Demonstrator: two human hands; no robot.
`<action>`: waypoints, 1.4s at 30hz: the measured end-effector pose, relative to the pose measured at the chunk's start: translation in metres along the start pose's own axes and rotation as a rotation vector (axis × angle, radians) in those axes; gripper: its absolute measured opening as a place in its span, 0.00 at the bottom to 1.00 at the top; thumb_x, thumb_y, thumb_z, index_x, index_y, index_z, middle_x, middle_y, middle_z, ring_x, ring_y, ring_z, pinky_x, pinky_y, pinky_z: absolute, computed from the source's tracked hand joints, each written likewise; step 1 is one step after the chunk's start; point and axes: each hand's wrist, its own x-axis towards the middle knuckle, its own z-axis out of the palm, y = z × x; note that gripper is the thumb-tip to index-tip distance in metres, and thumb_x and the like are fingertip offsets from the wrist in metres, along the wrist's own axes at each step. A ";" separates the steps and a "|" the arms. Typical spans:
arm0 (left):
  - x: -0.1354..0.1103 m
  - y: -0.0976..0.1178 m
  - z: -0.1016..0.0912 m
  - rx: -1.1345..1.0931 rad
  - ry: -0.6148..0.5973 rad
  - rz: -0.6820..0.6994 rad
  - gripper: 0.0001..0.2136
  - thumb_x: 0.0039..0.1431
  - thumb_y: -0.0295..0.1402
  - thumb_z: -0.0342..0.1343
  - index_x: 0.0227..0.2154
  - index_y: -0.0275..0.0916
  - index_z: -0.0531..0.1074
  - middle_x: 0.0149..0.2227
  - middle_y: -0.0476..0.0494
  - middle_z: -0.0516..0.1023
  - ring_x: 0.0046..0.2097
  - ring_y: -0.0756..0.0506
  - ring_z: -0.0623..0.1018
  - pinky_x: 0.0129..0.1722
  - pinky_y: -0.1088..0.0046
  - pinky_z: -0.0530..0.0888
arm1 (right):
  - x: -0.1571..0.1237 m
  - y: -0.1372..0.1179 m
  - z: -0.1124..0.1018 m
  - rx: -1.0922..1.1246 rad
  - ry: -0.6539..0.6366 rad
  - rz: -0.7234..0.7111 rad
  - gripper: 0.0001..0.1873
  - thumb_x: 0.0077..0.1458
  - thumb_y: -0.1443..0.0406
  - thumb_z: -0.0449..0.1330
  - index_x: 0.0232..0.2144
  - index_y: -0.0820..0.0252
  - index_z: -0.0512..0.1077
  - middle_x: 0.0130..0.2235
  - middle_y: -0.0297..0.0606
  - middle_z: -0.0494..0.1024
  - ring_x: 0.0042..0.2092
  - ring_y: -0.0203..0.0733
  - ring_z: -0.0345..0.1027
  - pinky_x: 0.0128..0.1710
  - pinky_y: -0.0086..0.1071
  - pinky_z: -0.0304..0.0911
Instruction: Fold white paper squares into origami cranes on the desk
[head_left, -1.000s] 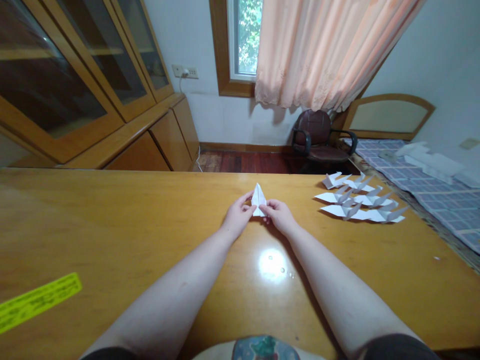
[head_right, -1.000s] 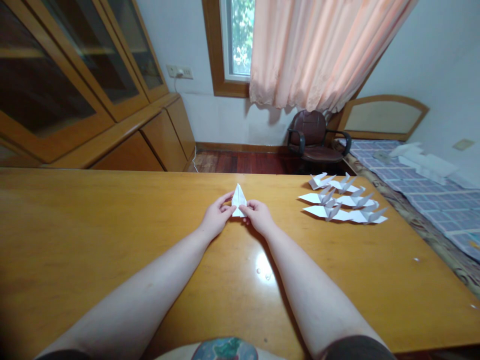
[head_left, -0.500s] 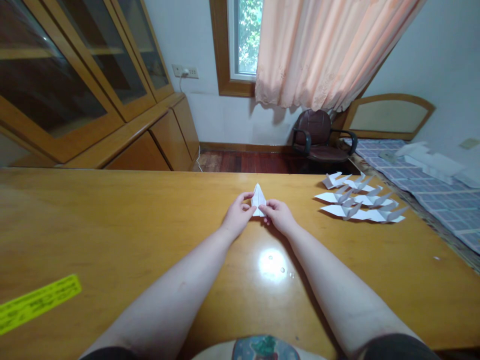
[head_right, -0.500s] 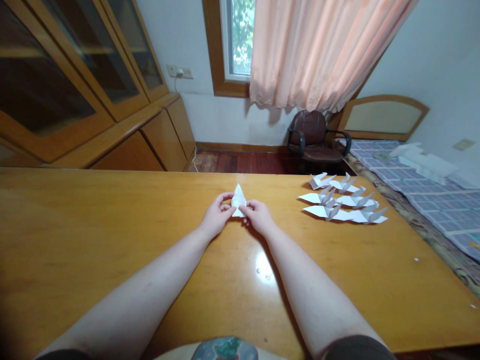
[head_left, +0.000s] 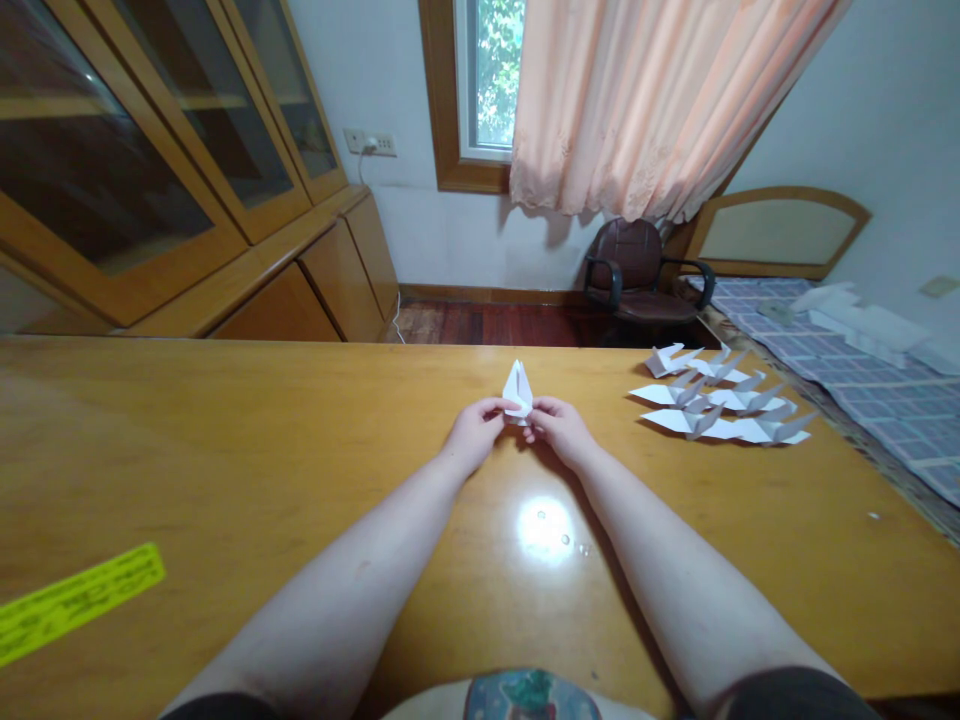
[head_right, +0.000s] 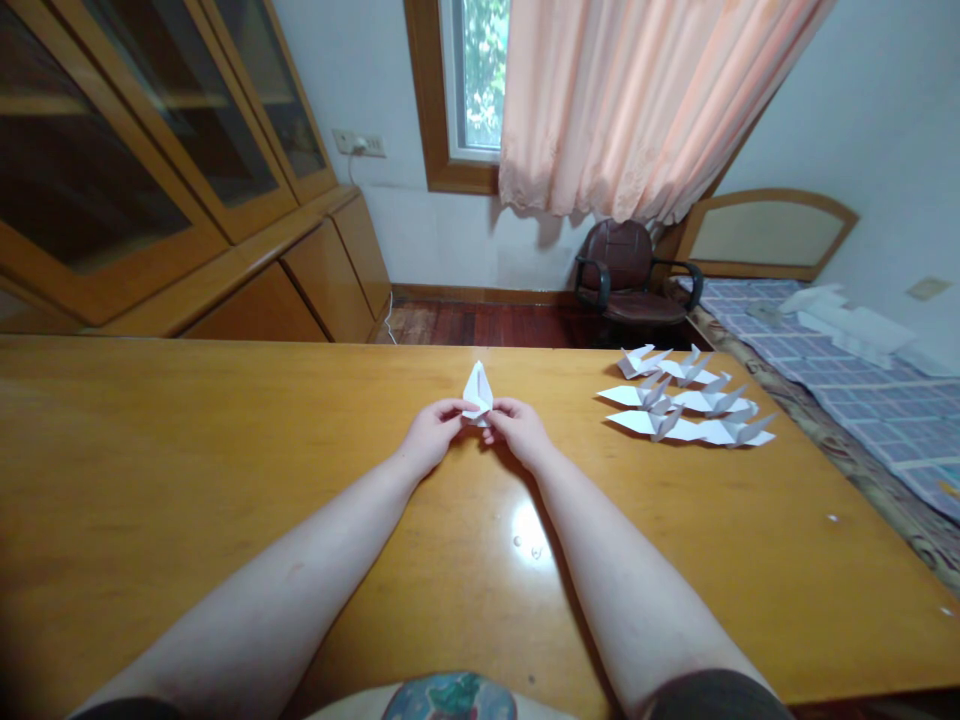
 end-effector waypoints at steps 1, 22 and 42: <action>0.000 0.000 0.000 0.015 0.012 -0.008 0.09 0.49 0.27 0.55 0.32 0.37 0.78 0.35 0.45 0.81 0.39 0.47 0.77 0.45 0.69 0.71 | 0.001 0.001 0.000 0.010 -0.002 0.002 0.12 0.40 0.61 0.64 0.29 0.63 0.74 0.22 0.32 0.73 0.22 0.31 0.63 0.24 0.27 0.64; -0.003 0.004 -0.001 0.179 0.027 0.050 0.06 0.52 0.35 0.56 0.27 0.37 0.74 0.29 0.47 0.77 0.34 0.47 0.75 0.37 0.72 0.71 | 0.002 0.001 0.000 -0.011 0.046 0.052 0.17 0.38 0.55 0.68 0.26 0.62 0.75 0.23 0.33 0.75 0.24 0.33 0.66 0.26 0.27 0.63; 0.000 -0.002 0.001 0.011 0.079 -0.041 0.09 0.50 0.31 0.58 0.32 0.40 0.64 0.23 0.55 0.74 0.26 0.50 0.75 0.28 0.77 0.70 | 0.003 0.004 0.001 -0.149 0.098 -0.028 0.15 0.38 0.55 0.66 0.23 0.61 0.70 0.21 0.32 0.73 0.22 0.34 0.64 0.24 0.28 0.61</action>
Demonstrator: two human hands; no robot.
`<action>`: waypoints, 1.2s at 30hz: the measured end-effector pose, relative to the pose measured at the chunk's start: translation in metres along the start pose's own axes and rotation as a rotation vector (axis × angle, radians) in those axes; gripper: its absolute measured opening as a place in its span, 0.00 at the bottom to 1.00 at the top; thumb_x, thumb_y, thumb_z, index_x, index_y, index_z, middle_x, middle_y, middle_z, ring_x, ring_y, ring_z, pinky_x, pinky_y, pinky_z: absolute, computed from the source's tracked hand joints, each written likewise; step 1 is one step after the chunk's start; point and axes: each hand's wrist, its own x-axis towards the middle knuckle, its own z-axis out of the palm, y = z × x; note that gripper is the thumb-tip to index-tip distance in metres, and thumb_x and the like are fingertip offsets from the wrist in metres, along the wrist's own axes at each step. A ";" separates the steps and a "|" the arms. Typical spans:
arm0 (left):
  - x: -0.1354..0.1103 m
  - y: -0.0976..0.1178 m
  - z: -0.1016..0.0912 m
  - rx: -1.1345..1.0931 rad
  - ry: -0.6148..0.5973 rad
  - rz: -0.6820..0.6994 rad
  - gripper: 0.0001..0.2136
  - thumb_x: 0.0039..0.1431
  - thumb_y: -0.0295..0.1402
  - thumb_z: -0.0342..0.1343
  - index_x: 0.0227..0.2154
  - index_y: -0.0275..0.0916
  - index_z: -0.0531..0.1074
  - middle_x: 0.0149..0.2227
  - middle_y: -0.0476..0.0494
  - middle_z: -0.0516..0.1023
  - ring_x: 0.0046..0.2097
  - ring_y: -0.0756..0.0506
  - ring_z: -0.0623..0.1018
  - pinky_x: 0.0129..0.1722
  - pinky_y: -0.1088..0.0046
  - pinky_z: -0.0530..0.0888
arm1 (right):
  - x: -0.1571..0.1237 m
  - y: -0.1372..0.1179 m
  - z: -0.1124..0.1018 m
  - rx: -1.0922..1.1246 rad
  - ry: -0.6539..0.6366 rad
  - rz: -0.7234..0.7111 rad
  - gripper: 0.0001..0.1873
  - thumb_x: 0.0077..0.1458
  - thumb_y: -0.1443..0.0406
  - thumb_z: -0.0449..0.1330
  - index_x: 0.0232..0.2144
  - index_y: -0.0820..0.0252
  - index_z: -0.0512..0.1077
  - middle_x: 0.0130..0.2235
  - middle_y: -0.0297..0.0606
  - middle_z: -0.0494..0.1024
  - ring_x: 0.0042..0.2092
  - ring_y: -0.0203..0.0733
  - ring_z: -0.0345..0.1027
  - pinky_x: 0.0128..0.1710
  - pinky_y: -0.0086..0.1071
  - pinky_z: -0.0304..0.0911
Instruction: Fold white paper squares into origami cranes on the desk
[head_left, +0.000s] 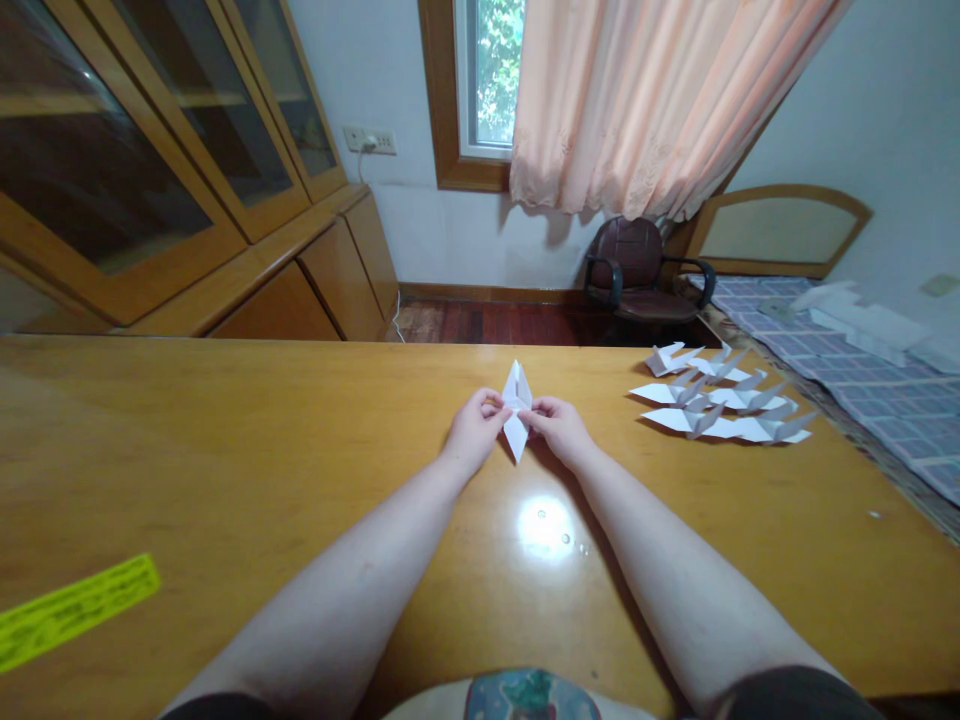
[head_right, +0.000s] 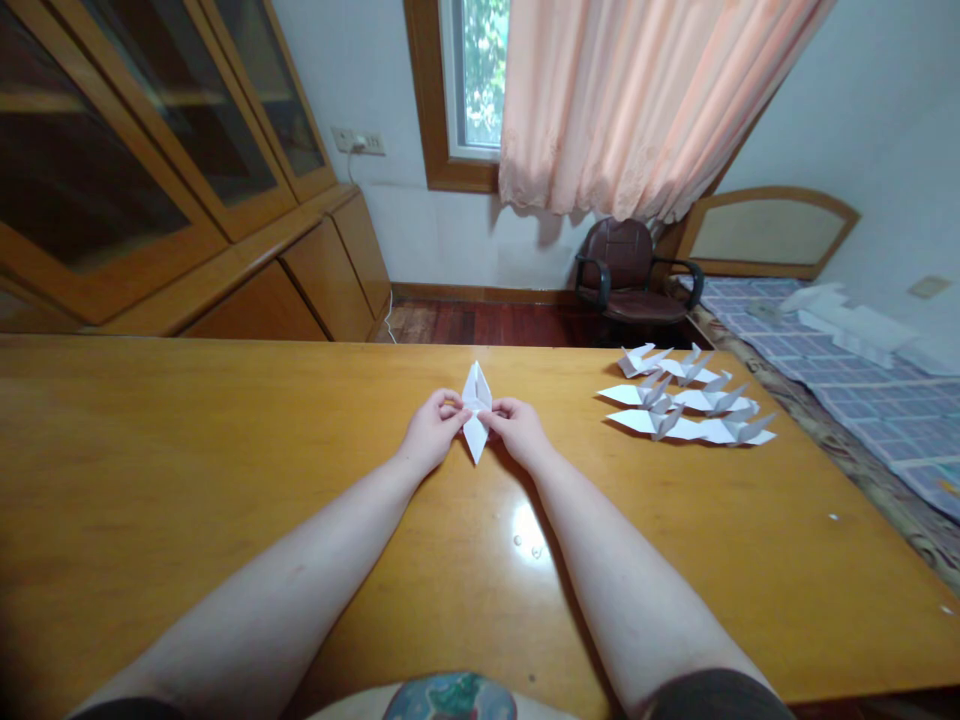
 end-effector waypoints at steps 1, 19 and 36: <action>0.000 0.001 0.000 -0.001 -0.002 0.005 0.11 0.50 0.31 0.58 0.36 0.40 0.64 0.25 0.53 0.76 0.28 0.49 0.77 0.30 0.75 0.71 | 0.000 0.000 0.000 0.006 0.004 -0.008 0.15 0.39 0.56 0.66 0.24 0.61 0.71 0.21 0.33 0.73 0.22 0.34 0.64 0.24 0.28 0.60; 0.003 0.000 0.002 -0.054 -0.035 0.092 0.13 0.50 0.27 0.59 0.40 0.36 0.69 0.41 0.42 0.76 0.39 0.49 0.77 0.42 0.72 0.74 | 0.000 0.003 -0.005 0.037 -0.021 -0.184 0.32 0.43 0.61 0.66 0.52 0.54 0.67 0.39 0.36 0.73 0.27 0.32 0.66 0.24 0.28 0.64; 0.001 0.001 0.000 -0.030 -0.055 0.076 0.09 0.50 0.27 0.58 0.36 0.37 0.69 0.37 0.46 0.77 0.34 0.50 0.77 0.37 0.73 0.73 | 0.001 0.009 -0.005 0.011 -0.162 -0.290 0.39 0.44 0.62 0.67 0.58 0.45 0.59 0.47 0.38 0.70 0.27 0.31 0.65 0.24 0.28 0.64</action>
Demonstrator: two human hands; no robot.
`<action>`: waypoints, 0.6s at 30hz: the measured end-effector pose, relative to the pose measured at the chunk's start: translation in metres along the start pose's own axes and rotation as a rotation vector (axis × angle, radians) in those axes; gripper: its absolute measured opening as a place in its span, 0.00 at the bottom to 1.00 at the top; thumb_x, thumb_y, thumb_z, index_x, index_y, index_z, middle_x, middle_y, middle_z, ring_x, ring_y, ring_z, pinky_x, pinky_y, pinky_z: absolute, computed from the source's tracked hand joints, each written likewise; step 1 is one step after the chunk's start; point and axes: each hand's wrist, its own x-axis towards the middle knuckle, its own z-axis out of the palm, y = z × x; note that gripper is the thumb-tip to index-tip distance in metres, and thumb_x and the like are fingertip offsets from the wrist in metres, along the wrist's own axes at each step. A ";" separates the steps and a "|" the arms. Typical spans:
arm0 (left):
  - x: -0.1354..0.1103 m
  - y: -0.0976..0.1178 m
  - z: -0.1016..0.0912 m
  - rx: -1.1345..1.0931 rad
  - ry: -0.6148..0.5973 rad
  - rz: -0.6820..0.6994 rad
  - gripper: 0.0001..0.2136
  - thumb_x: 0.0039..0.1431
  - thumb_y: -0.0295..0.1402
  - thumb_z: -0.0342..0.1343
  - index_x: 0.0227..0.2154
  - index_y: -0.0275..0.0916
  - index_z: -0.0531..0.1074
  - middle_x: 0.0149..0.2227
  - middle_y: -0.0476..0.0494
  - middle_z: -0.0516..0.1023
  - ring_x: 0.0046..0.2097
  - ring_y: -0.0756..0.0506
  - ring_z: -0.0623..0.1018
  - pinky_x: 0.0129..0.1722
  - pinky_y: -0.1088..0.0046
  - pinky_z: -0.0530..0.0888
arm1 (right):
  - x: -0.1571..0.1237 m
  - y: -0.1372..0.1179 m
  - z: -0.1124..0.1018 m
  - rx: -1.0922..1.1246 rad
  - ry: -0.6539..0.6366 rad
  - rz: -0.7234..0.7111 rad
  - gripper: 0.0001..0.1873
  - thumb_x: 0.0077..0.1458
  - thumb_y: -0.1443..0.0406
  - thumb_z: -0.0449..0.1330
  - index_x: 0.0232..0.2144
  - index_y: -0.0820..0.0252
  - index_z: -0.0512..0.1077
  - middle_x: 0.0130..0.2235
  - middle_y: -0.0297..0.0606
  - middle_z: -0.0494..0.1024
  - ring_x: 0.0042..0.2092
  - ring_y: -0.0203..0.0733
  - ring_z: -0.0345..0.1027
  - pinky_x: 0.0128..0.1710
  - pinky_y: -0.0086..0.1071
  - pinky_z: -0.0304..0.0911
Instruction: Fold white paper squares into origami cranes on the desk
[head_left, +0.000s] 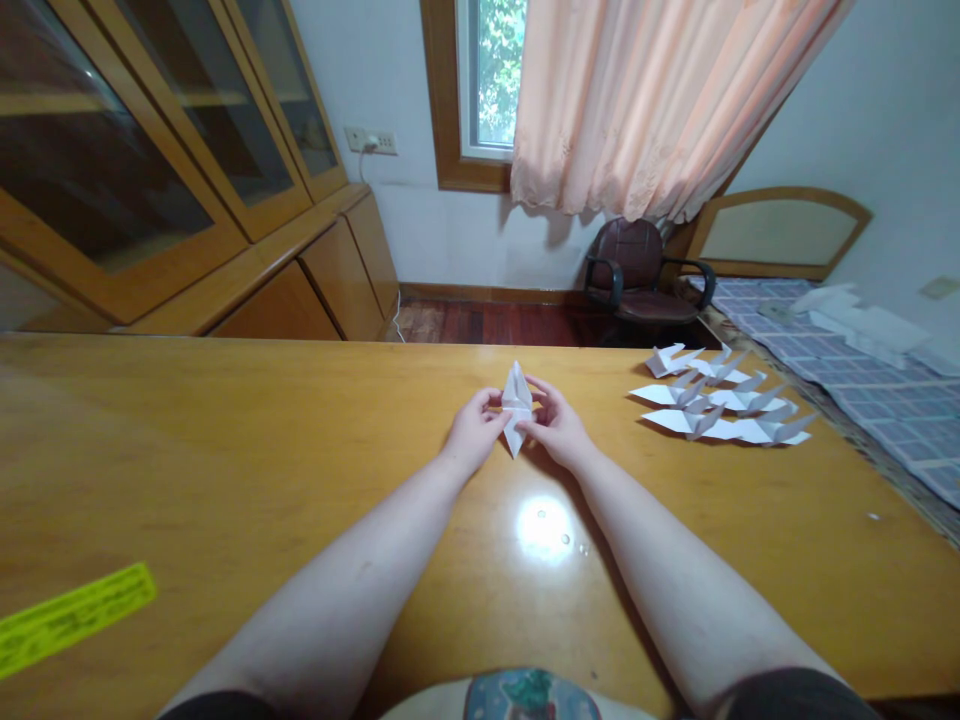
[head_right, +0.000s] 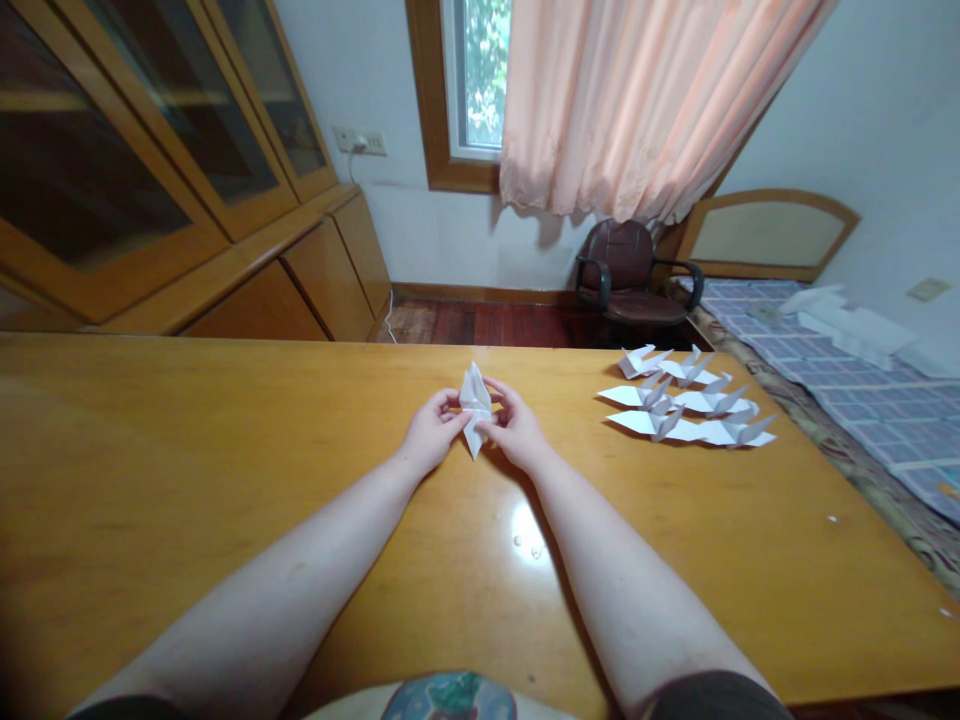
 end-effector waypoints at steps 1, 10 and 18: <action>0.000 0.001 0.000 0.005 -0.004 -0.005 0.09 0.50 0.27 0.58 0.36 0.37 0.69 0.36 0.47 0.76 0.33 0.50 0.77 0.36 0.74 0.73 | 0.000 0.000 0.000 -0.016 0.002 -0.006 0.40 0.45 0.61 0.67 0.59 0.45 0.58 0.47 0.38 0.70 0.27 0.31 0.66 0.25 0.28 0.64; -0.006 0.006 0.005 0.090 -0.110 -0.017 0.08 0.50 0.25 0.57 0.35 0.36 0.71 0.35 0.48 0.77 0.33 0.51 0.75 0.37 0.75 0.72 | 0.003 -0.004 -0.006 0.057 0.244 0.015 0.22 0.54 0.47 0.54 0.30 0.57 0.74 0.31 0.38 0.77 0.34 0.42 0.69 0.37 0.36 0.64; -0.008 0.008 0.006 0.059 -0.152 -0.002 0.09 0.50 0.26 0.57 0.37 0.36 0.71 0.36 0.46 0.77 0.38 0.50 0.76 0.41 0.73 0.71 | 0.005 -0.001 -0.009 0.187 0.292 0.115 0.16 0.44 0.52 0.64 0.23 0.59 0.72 0.22 0.32 0.71 0.25 0.35 0.62 0.27 0.29 0.58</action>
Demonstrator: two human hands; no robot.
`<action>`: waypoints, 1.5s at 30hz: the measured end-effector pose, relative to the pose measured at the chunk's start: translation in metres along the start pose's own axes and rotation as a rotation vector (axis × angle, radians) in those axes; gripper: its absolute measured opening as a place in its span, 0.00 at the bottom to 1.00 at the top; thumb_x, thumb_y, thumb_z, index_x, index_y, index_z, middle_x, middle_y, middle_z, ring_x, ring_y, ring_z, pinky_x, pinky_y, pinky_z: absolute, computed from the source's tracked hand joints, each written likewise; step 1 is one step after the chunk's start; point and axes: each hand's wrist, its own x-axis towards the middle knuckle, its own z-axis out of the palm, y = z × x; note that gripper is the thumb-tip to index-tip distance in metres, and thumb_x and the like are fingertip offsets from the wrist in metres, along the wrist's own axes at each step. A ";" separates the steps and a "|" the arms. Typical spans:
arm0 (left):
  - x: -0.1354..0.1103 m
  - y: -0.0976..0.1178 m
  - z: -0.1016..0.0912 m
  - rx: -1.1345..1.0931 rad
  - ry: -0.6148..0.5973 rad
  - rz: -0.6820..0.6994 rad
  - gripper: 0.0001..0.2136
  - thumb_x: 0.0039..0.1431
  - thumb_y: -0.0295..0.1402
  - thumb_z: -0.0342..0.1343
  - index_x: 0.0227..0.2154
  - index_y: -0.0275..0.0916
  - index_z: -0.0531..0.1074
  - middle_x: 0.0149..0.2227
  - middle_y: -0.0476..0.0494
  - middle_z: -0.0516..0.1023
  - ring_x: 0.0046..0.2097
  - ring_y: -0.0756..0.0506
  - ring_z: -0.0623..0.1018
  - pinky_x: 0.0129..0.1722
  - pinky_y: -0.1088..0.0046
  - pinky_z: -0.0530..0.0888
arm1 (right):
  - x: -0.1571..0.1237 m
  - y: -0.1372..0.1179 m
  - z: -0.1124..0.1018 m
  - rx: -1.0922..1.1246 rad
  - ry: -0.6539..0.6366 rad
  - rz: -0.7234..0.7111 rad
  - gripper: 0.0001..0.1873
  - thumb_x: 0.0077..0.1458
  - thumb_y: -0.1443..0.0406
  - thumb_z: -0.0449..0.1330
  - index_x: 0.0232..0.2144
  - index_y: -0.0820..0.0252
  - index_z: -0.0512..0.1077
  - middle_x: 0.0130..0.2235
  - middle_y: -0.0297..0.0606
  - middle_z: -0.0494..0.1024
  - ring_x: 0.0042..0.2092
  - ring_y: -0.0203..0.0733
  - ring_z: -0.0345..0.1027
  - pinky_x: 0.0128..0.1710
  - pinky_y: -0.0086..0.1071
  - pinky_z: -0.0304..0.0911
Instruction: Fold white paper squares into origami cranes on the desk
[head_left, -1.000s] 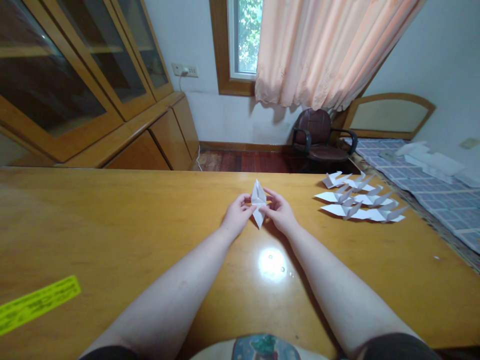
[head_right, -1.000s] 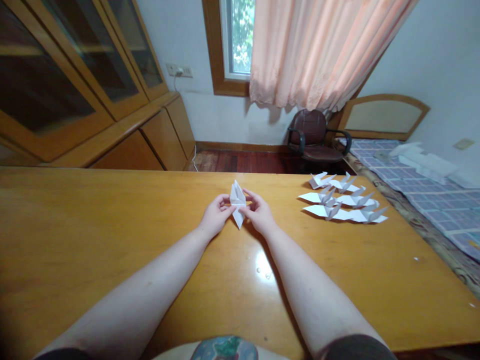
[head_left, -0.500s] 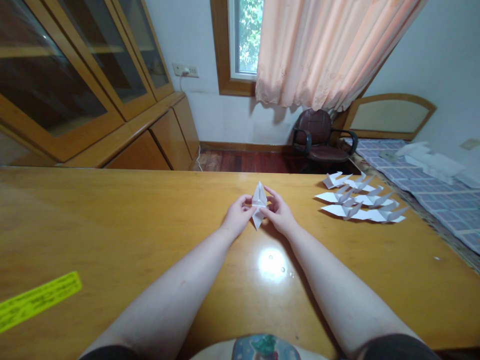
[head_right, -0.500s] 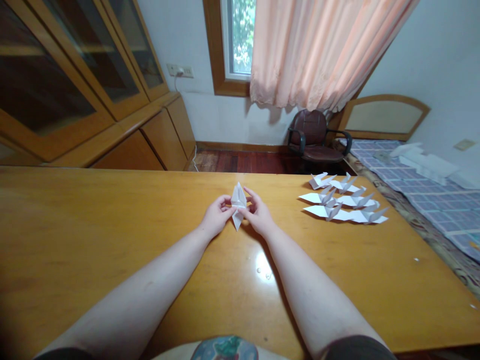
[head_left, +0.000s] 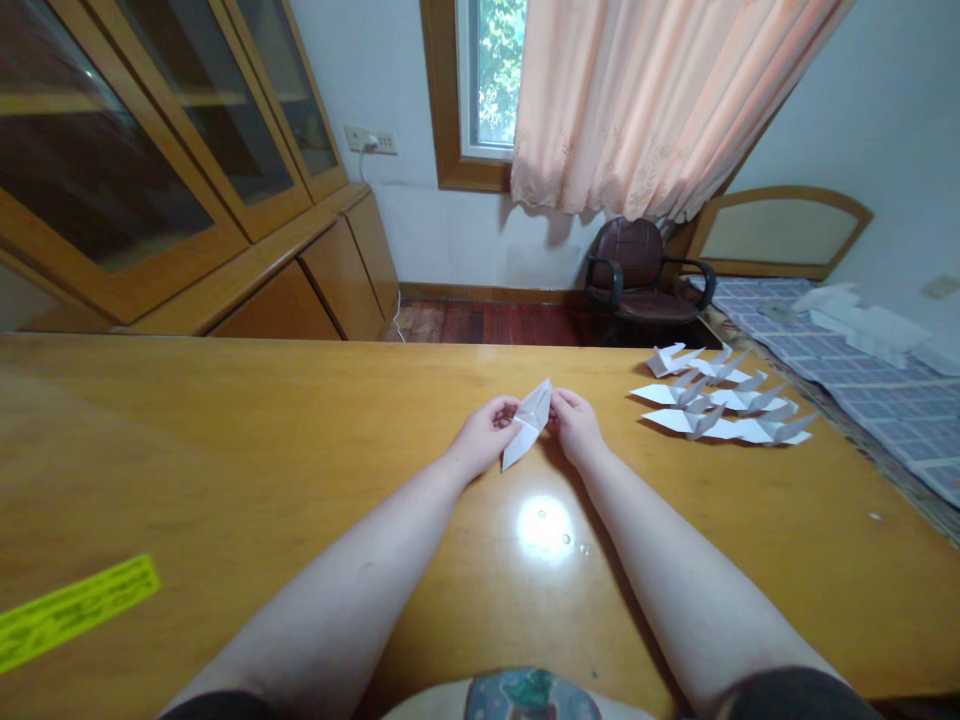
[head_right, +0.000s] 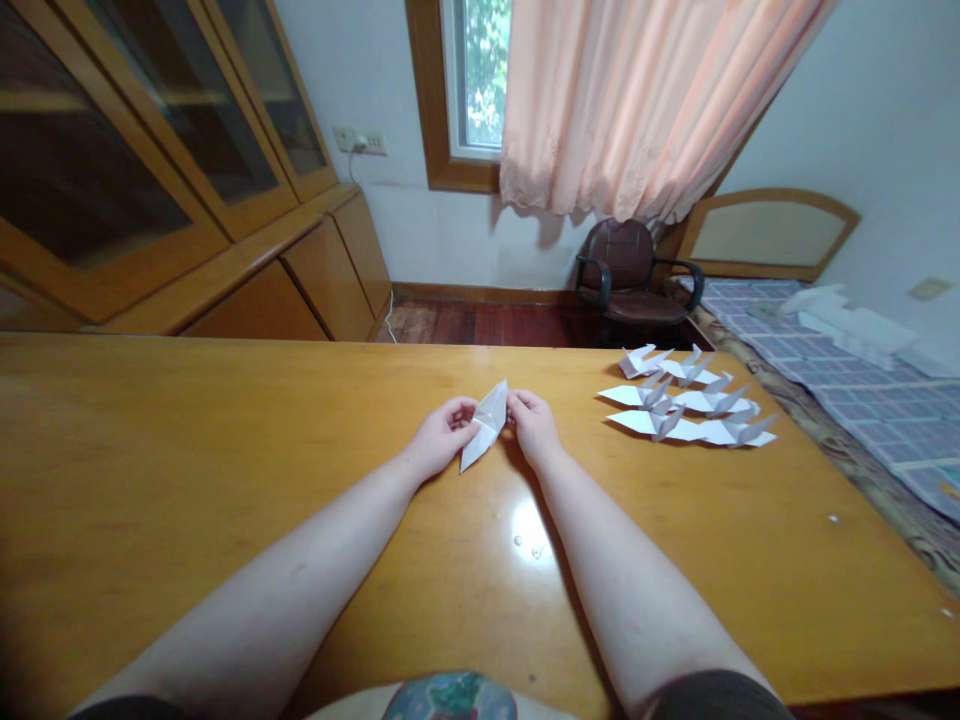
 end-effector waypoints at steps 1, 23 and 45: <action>0.000 0.000 0.000 -0.012 0.003 -0.003 0.11 0.50 0.26 0.58 0.38 0.36 0.70 0.36 0.46 0.77 0.38 0.50 0.76 0.40 0.74 0.71 | 0.000 -0.001 0.000 -0.003 0.001 0.001 0.15 0.44 0.54 0.64 0.23 0.59 0.73 0.22 0.31 0.70 0.24 0.34 0.61 0.26 0.28 0.57; 0.005 -0.002 -0.003 -0.087 0.090 -0.049 0.16 0.47 0.25 0.61 0.41 0.34 0.74 0.39 0.41 0.81 0.39 0.46 0.79 0.46 0.64 0.75 | -0.005 -0.005 0.007 -0.082 -0.065 0.040 0.25 0.49 0.49 0.59 0.42 0.60 0.72 0.22 0.31 0.70 0.22 0.33 0.60 0.21 0.28 0.55; 0.001 0.005 -0.008 0.346 0.302 0.260 0.08 0.50 0.23 0.57 0.30 0.42 0.78 0.34 0.47 0.74 0.37 0.49 0.74 0.40 0.71 0.74 | -0.011 -0.010 0.008 -0.585 -0.075 -0.424 0.09 0.48 0.62 0.63 0.34 0.53 0.78 0.32 0.38 0.76 0.33 0.40 0.66 0.36 0.36 0.63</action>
